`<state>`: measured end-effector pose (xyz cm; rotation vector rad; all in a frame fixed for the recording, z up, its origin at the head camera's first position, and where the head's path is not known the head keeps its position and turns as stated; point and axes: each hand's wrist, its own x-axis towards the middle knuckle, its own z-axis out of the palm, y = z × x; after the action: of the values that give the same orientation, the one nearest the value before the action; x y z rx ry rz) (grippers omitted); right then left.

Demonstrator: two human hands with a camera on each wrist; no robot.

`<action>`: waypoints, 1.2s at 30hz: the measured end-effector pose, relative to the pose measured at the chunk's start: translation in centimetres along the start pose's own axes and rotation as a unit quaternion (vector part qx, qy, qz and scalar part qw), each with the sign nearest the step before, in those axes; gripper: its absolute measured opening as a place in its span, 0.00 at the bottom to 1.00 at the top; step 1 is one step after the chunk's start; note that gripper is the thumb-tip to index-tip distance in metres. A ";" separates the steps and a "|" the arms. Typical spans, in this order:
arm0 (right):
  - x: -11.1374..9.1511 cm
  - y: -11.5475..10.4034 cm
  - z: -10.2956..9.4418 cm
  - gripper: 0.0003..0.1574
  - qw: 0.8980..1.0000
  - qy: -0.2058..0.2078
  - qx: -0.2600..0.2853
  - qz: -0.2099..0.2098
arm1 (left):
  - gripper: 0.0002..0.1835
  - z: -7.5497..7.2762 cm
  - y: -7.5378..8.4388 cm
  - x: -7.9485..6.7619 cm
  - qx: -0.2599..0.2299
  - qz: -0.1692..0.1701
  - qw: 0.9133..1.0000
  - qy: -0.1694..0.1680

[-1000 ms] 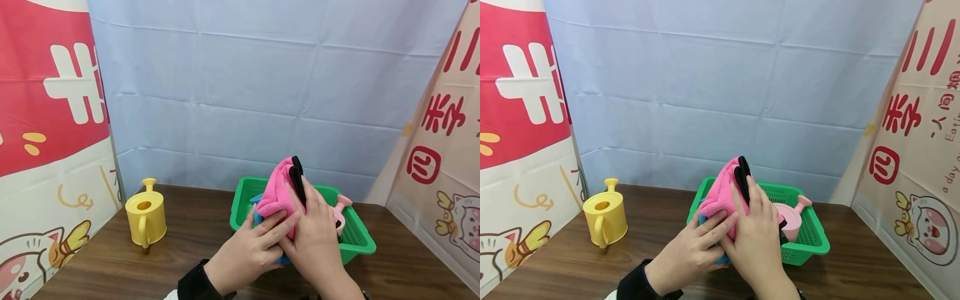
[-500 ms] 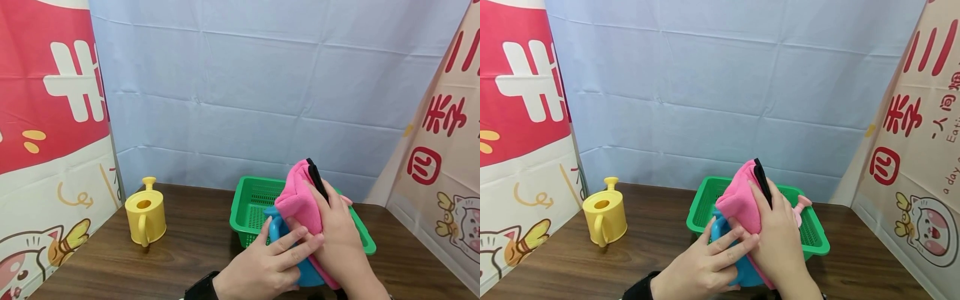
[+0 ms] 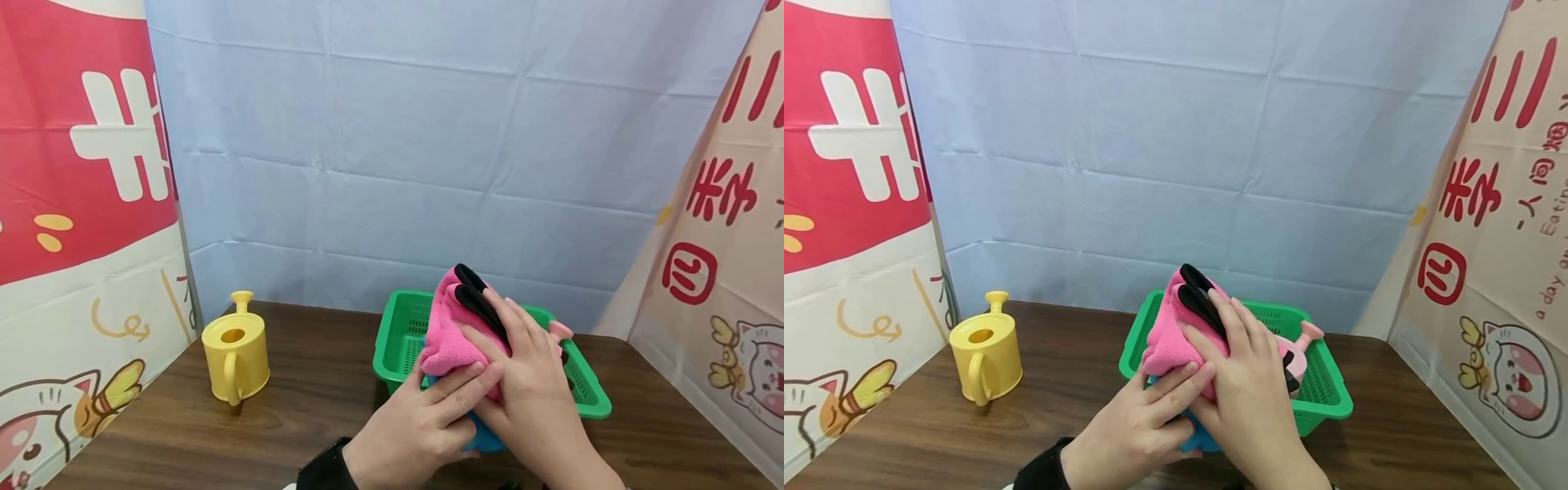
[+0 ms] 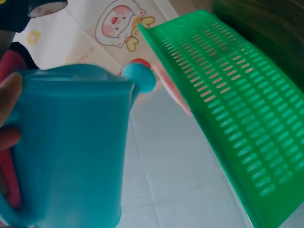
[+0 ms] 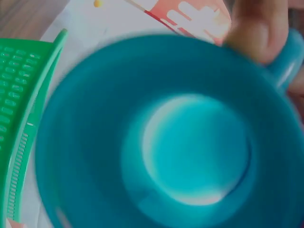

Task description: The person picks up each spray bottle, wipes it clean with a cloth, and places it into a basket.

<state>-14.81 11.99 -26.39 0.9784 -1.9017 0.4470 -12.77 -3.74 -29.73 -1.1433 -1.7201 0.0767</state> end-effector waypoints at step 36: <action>-0.4 2.7 -0.6 0.09 0.871 0.008 0.337 0.356 | 0.16 -0.3 -1.6 -0.7 -0.084 -0.188 0.973 0.103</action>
<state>-16.54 14.22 -26.19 0.6251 -2.0880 1.6298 -13.51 -5.23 -29.24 -0.8910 -1.7484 -0.4157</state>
